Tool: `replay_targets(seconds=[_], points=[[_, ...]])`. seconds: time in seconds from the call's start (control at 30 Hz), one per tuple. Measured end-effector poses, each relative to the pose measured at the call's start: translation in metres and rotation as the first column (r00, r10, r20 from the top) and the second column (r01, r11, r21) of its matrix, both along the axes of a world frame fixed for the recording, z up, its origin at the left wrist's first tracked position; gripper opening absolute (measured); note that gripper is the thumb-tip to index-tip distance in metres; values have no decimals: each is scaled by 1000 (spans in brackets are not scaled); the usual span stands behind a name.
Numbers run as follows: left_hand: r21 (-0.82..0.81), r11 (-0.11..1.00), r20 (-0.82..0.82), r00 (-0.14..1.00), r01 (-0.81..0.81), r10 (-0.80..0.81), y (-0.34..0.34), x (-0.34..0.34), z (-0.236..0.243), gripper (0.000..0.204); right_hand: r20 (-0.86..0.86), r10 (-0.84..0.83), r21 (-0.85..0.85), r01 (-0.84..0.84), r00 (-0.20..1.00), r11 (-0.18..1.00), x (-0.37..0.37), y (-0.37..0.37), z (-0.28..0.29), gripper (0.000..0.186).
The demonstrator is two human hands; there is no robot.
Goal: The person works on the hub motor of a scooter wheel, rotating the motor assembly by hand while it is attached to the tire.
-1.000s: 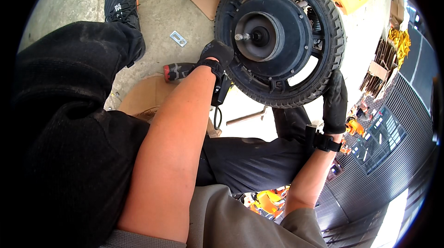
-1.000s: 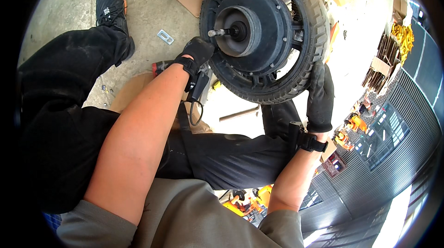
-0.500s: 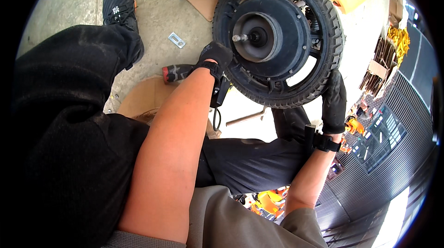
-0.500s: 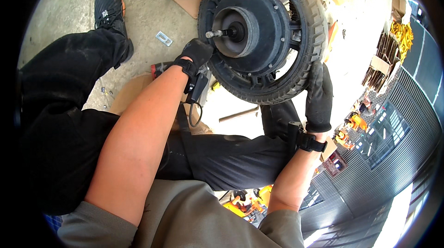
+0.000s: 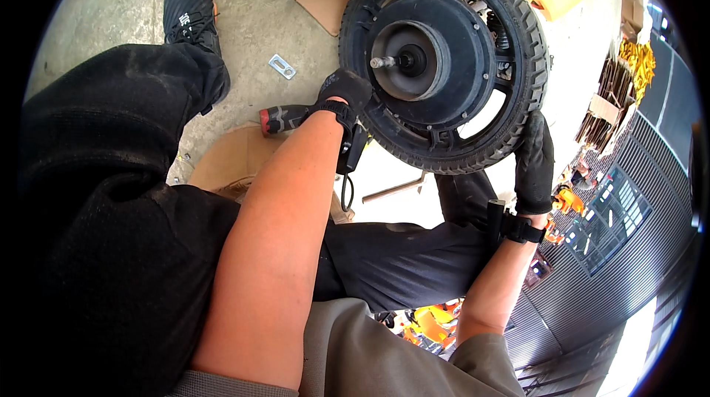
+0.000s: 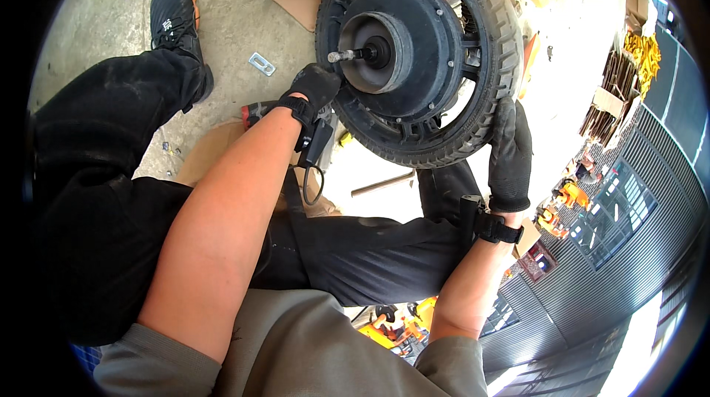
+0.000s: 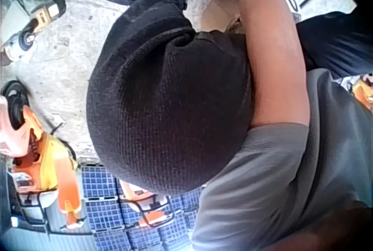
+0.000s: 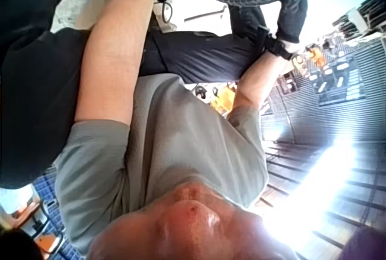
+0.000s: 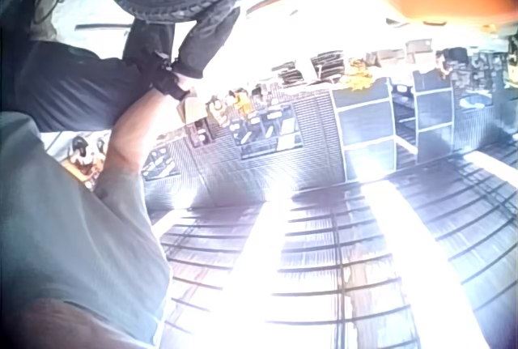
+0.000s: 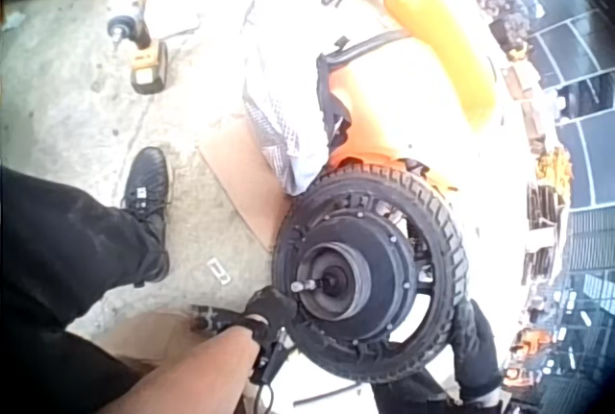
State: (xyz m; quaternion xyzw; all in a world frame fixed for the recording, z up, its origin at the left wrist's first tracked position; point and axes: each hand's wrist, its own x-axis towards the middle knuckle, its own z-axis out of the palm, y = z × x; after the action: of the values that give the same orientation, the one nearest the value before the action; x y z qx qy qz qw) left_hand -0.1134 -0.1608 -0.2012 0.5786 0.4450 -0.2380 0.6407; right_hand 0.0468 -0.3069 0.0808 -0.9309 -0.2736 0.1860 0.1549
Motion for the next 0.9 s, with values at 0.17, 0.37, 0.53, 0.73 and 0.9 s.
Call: replay_targets(seconds=[0.17,0.37,0.53,0.73,0.9], points=[[15,1000,4,1000,-8,8,0,-1,-2,37,20,26,-14,-26,999,1000,3,-1,0,46],[10,1000,0,1000,8,-8,-2,-1,-2,37,32,46,-32,-45,998,998,1,0,1,46],[34,999,33,999,22,-23,-2,-1,-3,37,-22,202,-141,-203,979,969,18,-17,3,63],[11,1000,-8,1000,4,-4,2,-2,4,37,-21,163,-125,-164,986,978,16,-16,0,63],[73,991,41,992,113,-116,-5,0,-9,35,-43,107,-103,-111,993,989,14,-14,3,58]])
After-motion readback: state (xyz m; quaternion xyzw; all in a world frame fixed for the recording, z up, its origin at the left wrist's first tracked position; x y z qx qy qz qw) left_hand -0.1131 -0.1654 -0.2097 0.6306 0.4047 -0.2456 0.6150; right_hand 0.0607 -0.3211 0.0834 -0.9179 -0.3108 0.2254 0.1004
